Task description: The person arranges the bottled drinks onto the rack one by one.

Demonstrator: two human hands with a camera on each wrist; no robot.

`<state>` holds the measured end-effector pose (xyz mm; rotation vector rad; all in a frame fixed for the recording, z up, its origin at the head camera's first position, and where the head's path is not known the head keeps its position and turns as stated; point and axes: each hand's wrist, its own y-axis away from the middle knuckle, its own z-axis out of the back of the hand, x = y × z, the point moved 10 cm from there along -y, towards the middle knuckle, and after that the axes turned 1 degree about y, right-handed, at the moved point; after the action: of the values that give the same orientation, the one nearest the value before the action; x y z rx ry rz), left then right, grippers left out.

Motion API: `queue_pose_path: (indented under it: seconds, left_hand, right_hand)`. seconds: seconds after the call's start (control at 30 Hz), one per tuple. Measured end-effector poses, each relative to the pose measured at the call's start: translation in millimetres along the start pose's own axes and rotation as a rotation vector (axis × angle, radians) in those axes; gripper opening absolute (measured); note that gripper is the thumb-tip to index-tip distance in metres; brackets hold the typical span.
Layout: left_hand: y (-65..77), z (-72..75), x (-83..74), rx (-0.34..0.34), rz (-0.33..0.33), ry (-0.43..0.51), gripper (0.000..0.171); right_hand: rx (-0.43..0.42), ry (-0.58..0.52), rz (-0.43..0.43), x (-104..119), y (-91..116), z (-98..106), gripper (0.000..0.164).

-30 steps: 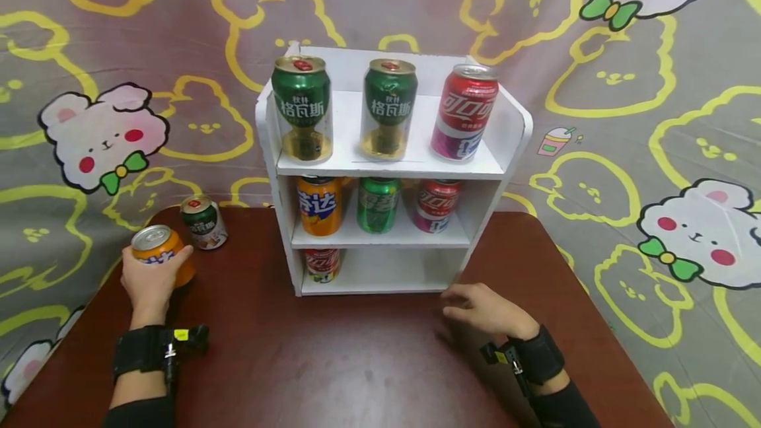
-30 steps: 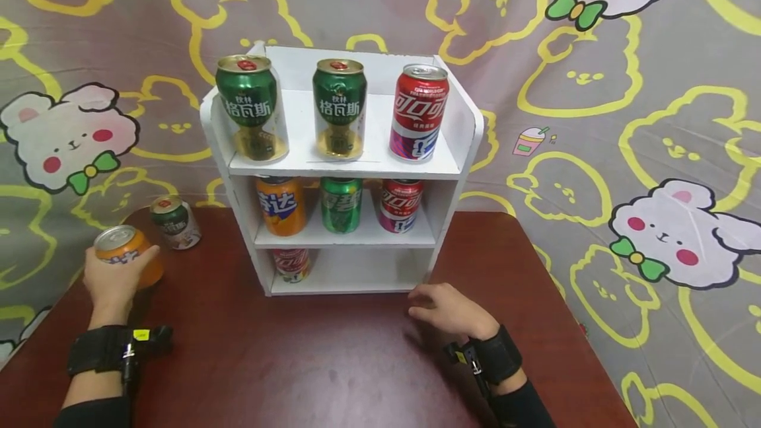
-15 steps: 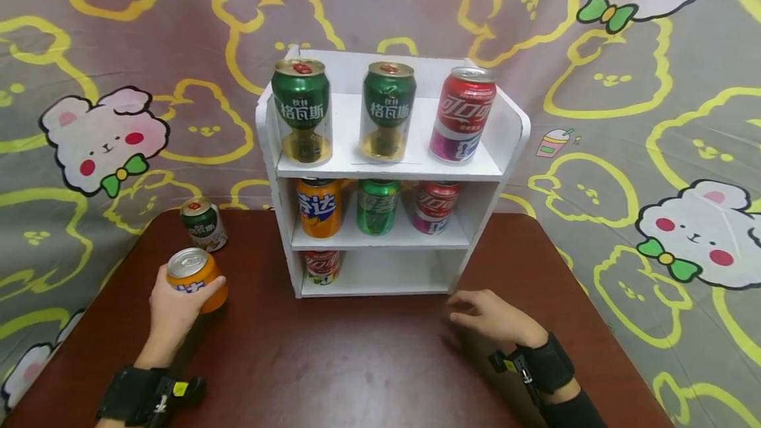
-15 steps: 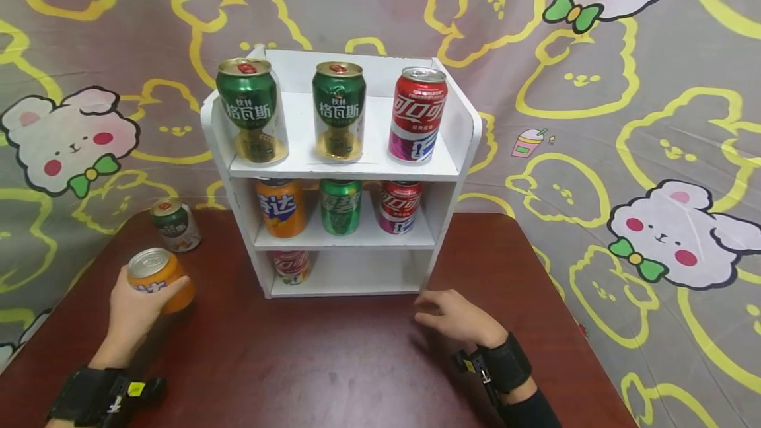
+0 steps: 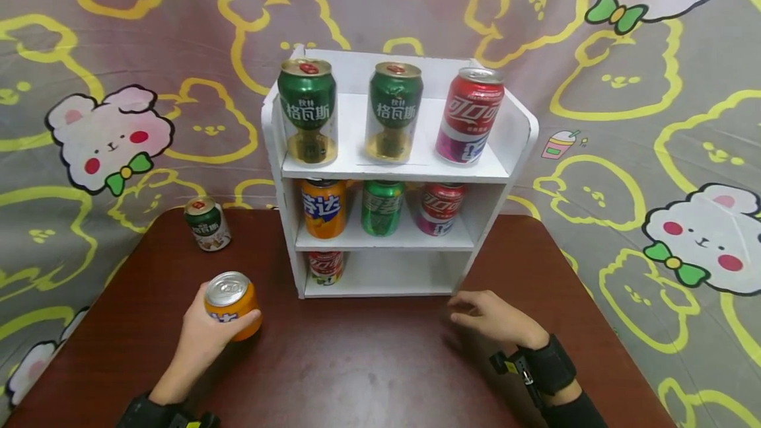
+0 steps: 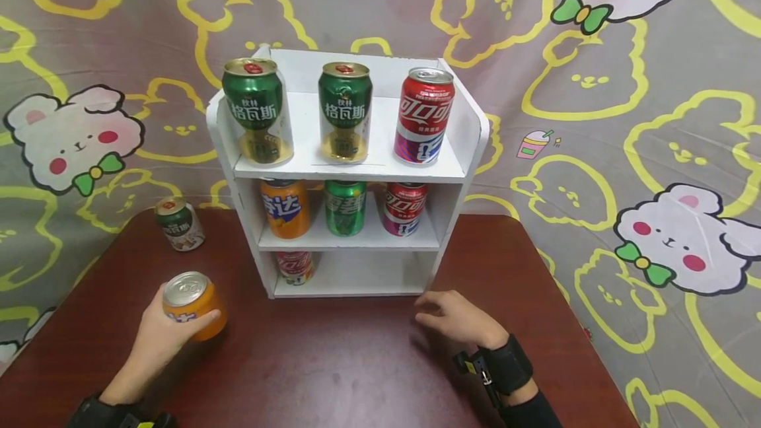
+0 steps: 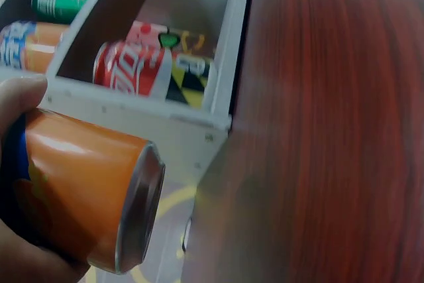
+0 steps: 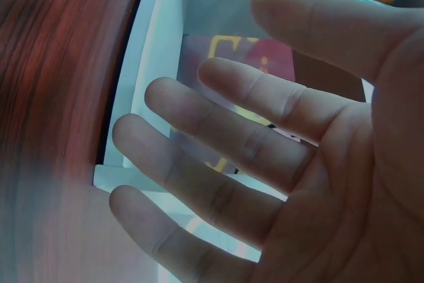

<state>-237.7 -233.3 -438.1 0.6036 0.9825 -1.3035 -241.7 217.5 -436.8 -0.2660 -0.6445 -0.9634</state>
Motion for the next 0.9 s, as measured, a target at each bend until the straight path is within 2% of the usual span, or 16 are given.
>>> queue_pose_path:
  seconds: [0.2,0.43,0.7,0.9]
  left_hand:
    - [14.4,-16.1,-21.3,0.057,-0.088,-0.005,0.077]
    - [26.5,-40.3,-37.9,0.171,-0.15,0.085,0.076]
    - [26.1,-68.7,-57.3,0.245,-0.223,0.178,0.076]
    - [26.1,-90.5,-67.9,0.285,-0.233,0.263,0.074]
  right_hand:
    - [-0.012,-0.003,0.013,1,3,1,0.035]
    - [-0.013,0.001,0.009,-3,5,1,0.035]
    - [0.003,-0.002,-0.005,-6,6,-1,0.034]
    - [0.002,-0.012,-0.014,-9,7,-2,0.035]
